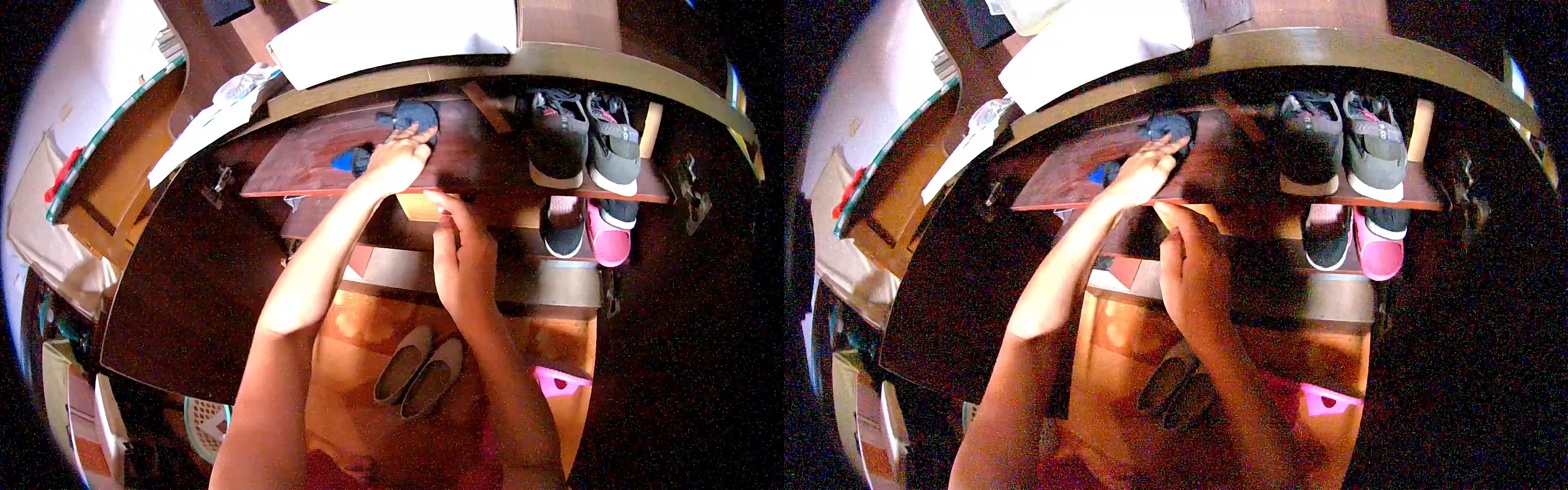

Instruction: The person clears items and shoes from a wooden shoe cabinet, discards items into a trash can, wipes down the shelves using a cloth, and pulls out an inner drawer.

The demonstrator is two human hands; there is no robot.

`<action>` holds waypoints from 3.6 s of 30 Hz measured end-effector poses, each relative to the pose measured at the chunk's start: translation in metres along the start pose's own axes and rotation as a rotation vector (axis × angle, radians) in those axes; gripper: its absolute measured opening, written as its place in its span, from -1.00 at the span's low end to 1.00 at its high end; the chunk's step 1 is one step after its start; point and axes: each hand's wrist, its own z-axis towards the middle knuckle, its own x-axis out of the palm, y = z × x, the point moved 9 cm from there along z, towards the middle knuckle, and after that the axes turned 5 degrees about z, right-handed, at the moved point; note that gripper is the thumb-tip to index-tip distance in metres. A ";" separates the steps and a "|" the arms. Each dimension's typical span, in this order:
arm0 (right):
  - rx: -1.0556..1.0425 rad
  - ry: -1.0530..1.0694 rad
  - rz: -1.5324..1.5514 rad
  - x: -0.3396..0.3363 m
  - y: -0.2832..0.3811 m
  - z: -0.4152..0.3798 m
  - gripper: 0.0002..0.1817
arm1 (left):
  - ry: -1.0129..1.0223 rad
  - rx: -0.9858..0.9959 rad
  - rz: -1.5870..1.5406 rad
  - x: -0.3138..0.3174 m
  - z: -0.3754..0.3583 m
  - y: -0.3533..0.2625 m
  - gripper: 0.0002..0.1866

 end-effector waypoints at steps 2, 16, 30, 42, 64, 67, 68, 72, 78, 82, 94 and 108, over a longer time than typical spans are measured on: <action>-0.050 0.035 -0.028 -0.001 0.006 -0.003 -0.72 | -0.026 0.059 -0.009 -0.005 -0.006 0.005 -0.49; -0.052 0.152 -0.117 -0.002 0.018 -0.010 -0.77 | 0.077 -0.418 0.467 -0.004 -0.075 0.328 -0.49; -0.082 0.125 -0.047 -0.004 0.029 -0.007 -0.78 | -0.003 0.132 -0.142 -0.005 -0.021 -0.033 -0.44; -0.083 0.008 -0.241 -0.075 0.015 -0.011 -0.78 | 0.142 -0.338 0.017 0.032 0.088 0.025 -0.45; -0.243 0.448 -0.320 0.056 0.029 -0.003 -0.85 | -0.334 -0.575 -0.097 -0.058 -0.092 0.112 -0.53; -0.247 0.417 -0.314 0.058 0.029 -0.014 -0.85 | -0.114 -0.356 0.223 -0.031 -0.056 0.043 -0.47; -0.260 0.378 -0.293 0.052 0.027 -0.014 -0.85 | -0.172 -0.271 0.191 -0.025 -0.051 0.019 -0.50; -0.167 0.280 -0.274 0.019 0.017 -0.008 -0.84 | -0.356 0.078 0.069 -0.039 -0.054 -0.051 -0.70; -0.150 0.218 -0.273 0.007 0.023 -0.001 -0.82 | -0.312 0.201 -0.049 -0.050 -0.060 -0.019 -0.60; -0.129 0.233 -0.187 0.030 0.027 0.002 -0.79 | -0.328 0.196 0.026 -0.049 -0.055 -0.002 -0.69; -0.197 0.392 -0.227 0.066 0.020 -0.028 -0.77 | -0.073 -0.690 0.646 -0.066 -0.121 0.313 -0.73; -0.242 0.408 -0.281 0.077 0.032 -0.031 -0.80 | -0.141 -0.314 0.104 -0.061 -0.121 0.178 -0.55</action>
